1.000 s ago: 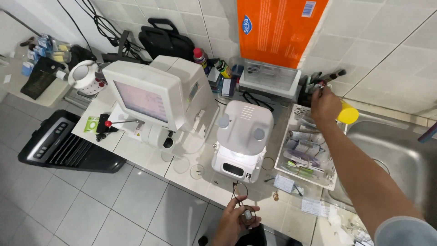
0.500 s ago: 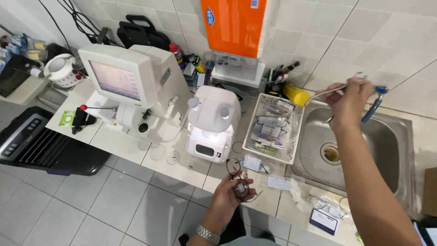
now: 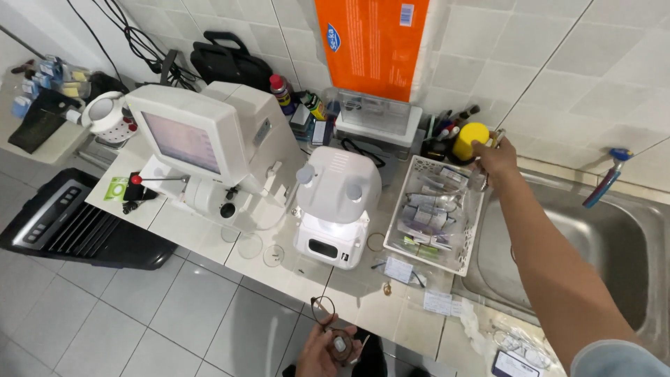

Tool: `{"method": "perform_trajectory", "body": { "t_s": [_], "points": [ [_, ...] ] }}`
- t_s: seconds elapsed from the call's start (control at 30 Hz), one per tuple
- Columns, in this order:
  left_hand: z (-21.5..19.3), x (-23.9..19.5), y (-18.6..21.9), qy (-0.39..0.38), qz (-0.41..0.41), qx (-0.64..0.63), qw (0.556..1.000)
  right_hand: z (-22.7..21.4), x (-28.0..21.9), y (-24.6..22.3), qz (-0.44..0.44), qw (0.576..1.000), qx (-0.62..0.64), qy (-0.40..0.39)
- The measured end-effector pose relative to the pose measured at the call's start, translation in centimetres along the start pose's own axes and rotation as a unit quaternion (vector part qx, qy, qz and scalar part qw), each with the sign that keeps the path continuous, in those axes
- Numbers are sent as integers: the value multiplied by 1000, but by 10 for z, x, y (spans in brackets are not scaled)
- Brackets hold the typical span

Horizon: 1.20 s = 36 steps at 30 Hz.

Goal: Preparing eyeglass lenses by attaching blocks and processing them through an automated lens edging machine.

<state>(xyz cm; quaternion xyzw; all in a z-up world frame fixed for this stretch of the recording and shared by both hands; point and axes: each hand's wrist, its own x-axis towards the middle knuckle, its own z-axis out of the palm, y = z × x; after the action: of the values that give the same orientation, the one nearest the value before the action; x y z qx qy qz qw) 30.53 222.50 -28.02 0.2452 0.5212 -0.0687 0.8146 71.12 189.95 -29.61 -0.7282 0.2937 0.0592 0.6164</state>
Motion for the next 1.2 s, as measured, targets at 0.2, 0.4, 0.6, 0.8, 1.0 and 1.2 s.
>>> {"method": "perform_trajectory", "body": {
  "t_s": [0.2, 0.4, 0.6, 0.8, 1.0, 1.2],
  "points": [
    [12, 30, 6, -45, -13, -17, 999, 14, 52, -31, -13, 998, -24, 58],
    [42, 16, 16, -60, -4, 26, 998, 11, 27, -42, 59, 997, 21, 43],
    [41, 39, 8, -109, 4, 58, 992, 2, 15, -44, 35, 999, 0, 31],
    [52, 17, 6, -82, -15, 74, 994, -11, 11, -32, 48, 995, 66, 62],
    [49, 8, 11, -123, 12, 77, 989, -68, -93, 1, 113, 952, 282, -28],
    [65, -18, 14, -164, 50, 49, 984, -86, -334, 78, 353, 883, 250, -183]
  ]
}}
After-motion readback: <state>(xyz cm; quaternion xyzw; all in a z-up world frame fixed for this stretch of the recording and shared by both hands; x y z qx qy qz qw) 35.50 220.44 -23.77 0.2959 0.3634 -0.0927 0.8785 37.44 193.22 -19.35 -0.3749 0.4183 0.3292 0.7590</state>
